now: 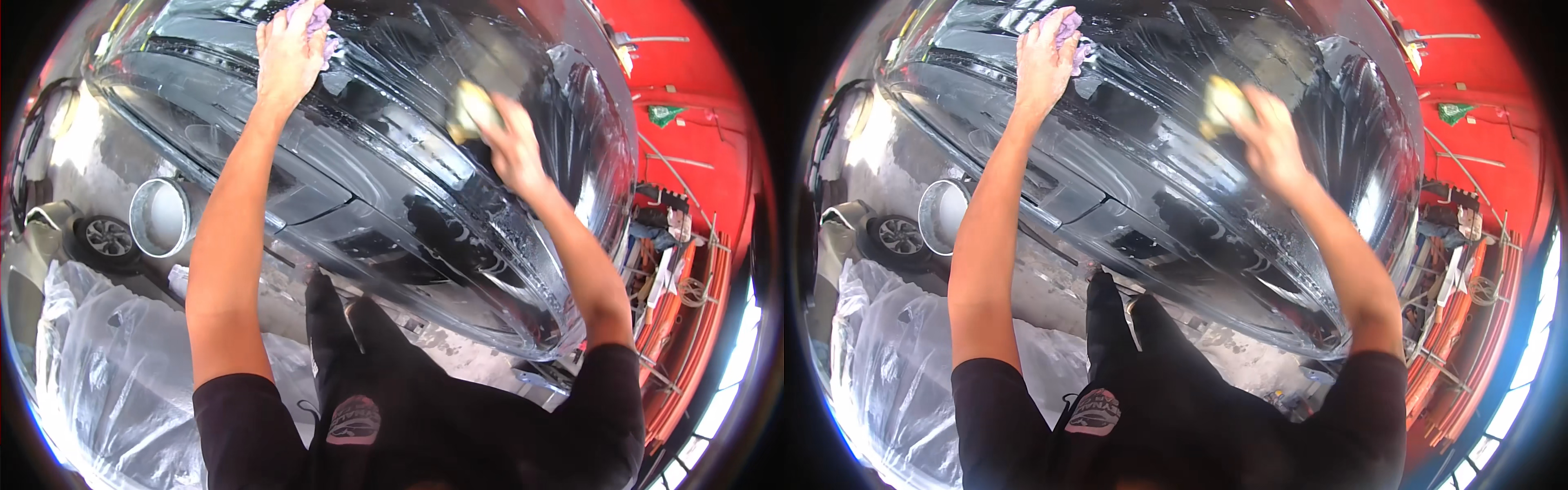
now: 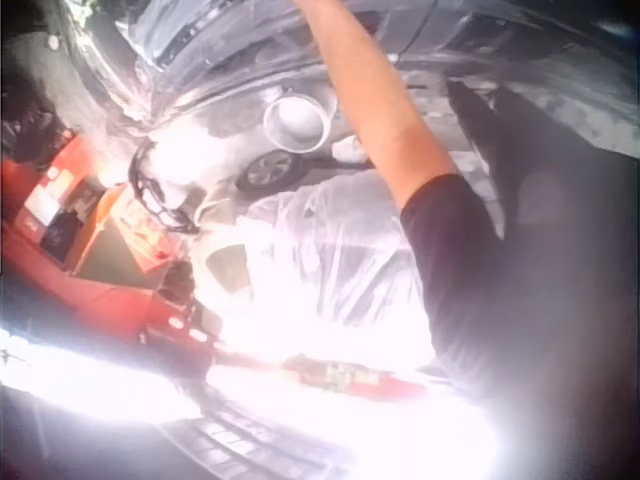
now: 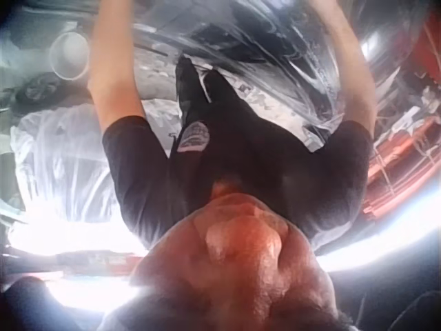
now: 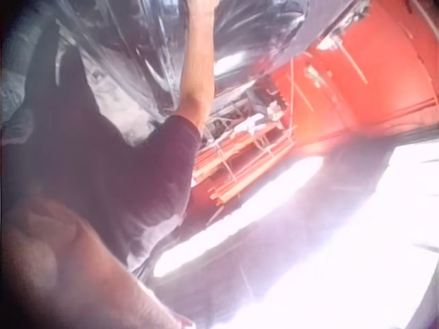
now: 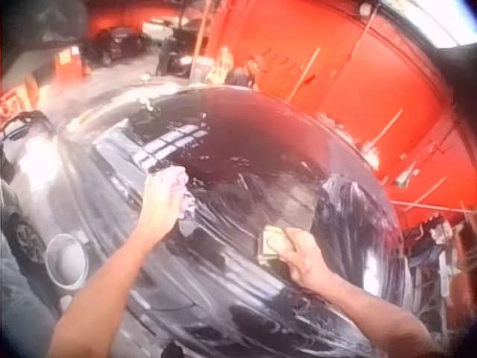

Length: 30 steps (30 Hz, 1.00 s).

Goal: The person scrubs the hood of a black car with a yellow sponge and a purple cloth, applying a white cleaning solution. They repeatedly wipe and scrub the surface, moving across different sections of the hood to remove the solution and dirt.

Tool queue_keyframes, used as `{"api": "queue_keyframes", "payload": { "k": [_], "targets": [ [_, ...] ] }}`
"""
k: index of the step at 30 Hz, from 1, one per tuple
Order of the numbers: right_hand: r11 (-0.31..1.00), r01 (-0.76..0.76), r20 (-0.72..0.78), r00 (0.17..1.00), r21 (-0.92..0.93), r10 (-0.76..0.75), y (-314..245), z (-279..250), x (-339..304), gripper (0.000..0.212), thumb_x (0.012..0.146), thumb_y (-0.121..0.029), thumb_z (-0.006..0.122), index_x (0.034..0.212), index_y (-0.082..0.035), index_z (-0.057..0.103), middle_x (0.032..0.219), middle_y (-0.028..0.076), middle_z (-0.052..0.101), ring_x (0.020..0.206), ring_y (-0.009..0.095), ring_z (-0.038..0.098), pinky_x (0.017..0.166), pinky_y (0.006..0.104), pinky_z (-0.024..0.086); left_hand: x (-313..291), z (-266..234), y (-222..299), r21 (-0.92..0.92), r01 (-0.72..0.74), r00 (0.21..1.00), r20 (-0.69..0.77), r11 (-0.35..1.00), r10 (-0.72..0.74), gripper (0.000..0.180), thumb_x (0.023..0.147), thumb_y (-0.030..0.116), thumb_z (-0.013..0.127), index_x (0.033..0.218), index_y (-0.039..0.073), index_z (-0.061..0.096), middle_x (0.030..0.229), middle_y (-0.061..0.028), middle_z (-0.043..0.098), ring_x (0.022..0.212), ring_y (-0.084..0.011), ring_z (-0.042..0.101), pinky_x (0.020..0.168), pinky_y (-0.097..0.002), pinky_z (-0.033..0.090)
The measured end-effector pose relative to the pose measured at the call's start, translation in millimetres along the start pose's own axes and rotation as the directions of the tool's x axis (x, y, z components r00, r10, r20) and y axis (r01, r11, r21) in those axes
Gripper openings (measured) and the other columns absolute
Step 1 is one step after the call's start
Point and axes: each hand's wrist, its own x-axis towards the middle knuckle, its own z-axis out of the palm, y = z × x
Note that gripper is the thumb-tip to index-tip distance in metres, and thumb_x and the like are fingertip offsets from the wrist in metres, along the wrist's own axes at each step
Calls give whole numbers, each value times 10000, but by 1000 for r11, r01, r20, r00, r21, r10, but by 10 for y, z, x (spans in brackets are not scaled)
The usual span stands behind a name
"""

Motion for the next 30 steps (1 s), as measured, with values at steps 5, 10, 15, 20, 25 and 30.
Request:
{"api": "queue_keyframes", "payload": {
  "k": [5,10,15,20,25,30],
  "targets": [
    [999,-40,-78,996,11,40,245,575,1387,474,873,-50,735,1338,-141,734,1396,253,628,1259,442,610,1056,500,500,3,73,17,-26,29,999,22,999,-28,449,1031,268,688,1462,155,632,1304,-148,705,1247,-354,613,1134,-468,434],
    [994,-112,-7,994,1,112,-44,-149,-691,499,842,-24,769,1332,-111,760,1447,309,604,1308,487,614,1104,540,481,-108,40,-195,-80,62,998,38,995,-59,492,1036,330,667,1507,212,587,1375,-191,643,1333,-388,570,1226,-557,325],
    [999,-49,25,998,5,49,402,-222,-456,416,852,-30,752,1262,-101,776,1419,319,606,1264,511,615,1074,541,501,-76,92,-24,-24,50,999,16,998,-50,477,1034,298,677,1495,205,599,1393,-167,645,1329,-373,574,1223,-540,333],
    [993,-122,-115,986,-4,120,830,376,904,393,918,-50,720,1308,-102,732,1402,264,626,1234,467,617,1036,512,518,-36,122,77,-36,40,999,26,999,-39,450,1040,263,672,1470,143,619,1366,-158,677,1299,-360,594,1165,-479,415],
    [988,-153,-31,988,10,153,150,-167,-908,448,888,-33,735,1325,-123,776,1479,311,588,1355,481,590,1175,521,442,-158,36,-170,-70,77,996,54,995,-73,512,1026,309,682,1520,225,576,1387,-188,631,1337,-400,562,1241,-567,316],
    [994,-106,52,993,7,105,317,-121,-327,492,858,-2,690,1330,-116,770,1453,323,590,1339,502,577,1151,528,449,-79,79,-52,50,24,1000,4,998,-24,462,1028,275,692,1468,153,622,1337,-154,689,1251,-357,605,1156,-471,406]
  ]
}}
